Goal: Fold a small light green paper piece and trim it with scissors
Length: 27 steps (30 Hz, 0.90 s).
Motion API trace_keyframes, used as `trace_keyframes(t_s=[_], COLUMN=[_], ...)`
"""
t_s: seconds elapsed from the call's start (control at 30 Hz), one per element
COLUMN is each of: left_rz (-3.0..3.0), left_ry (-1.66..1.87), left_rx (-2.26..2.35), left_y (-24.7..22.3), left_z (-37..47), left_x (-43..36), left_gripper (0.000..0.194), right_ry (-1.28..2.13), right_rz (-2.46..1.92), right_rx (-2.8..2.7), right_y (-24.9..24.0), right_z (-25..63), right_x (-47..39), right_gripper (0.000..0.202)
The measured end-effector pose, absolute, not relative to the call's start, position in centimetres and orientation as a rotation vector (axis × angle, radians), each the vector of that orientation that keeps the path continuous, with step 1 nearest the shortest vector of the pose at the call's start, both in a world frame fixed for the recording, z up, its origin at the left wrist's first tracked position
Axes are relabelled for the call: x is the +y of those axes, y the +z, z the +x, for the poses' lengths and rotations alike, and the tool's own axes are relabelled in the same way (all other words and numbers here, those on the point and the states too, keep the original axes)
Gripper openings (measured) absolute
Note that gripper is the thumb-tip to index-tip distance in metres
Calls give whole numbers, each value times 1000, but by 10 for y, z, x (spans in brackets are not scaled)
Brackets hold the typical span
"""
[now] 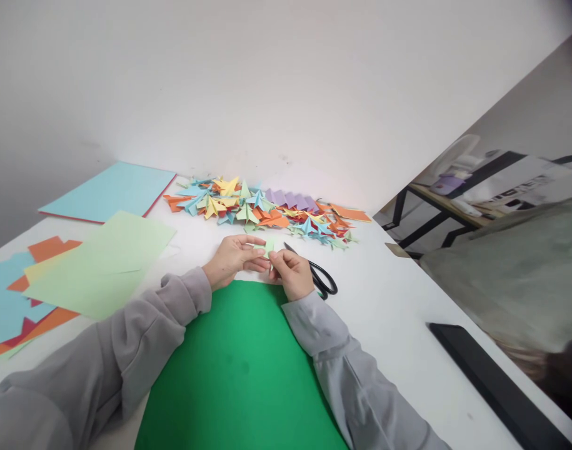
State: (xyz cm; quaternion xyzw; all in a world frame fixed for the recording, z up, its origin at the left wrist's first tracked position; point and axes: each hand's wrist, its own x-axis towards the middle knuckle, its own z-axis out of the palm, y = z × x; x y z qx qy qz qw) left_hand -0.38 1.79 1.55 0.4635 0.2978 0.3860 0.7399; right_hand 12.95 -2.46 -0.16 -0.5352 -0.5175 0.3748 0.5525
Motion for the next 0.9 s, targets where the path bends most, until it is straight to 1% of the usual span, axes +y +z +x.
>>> trace_keyframes(t_s=[0.27, 0.5, 0.67, 0.77, 0.9], left_rz=[990, 1074, 1117, 1038, 999], left_ry=[864, 941, 915, 890, 909], left_rx=[613, 644, 625, 549, 510], left_y=[13, 11, 13, 14, 13], left_z=[-4, -4, -3, -4, -7], left_x=[20, 19, 18, 18, 21], left_gripper=[22, 27, 28, 37, 62], right_ry=[978, 998, 1063, 1107, 1228], right_rz=[-1255, -1288, -1244, -1157, -1039], right_rx=[-1086, -1108, -1105, -1010, -863], right_y=[-2, 0, -1, 0, 5], right_z=[132, 130, 131, 133, 133], right_x=[-23, -25, -24, -23, -23], right_gripper=[34, 34, 30, 27, 24])
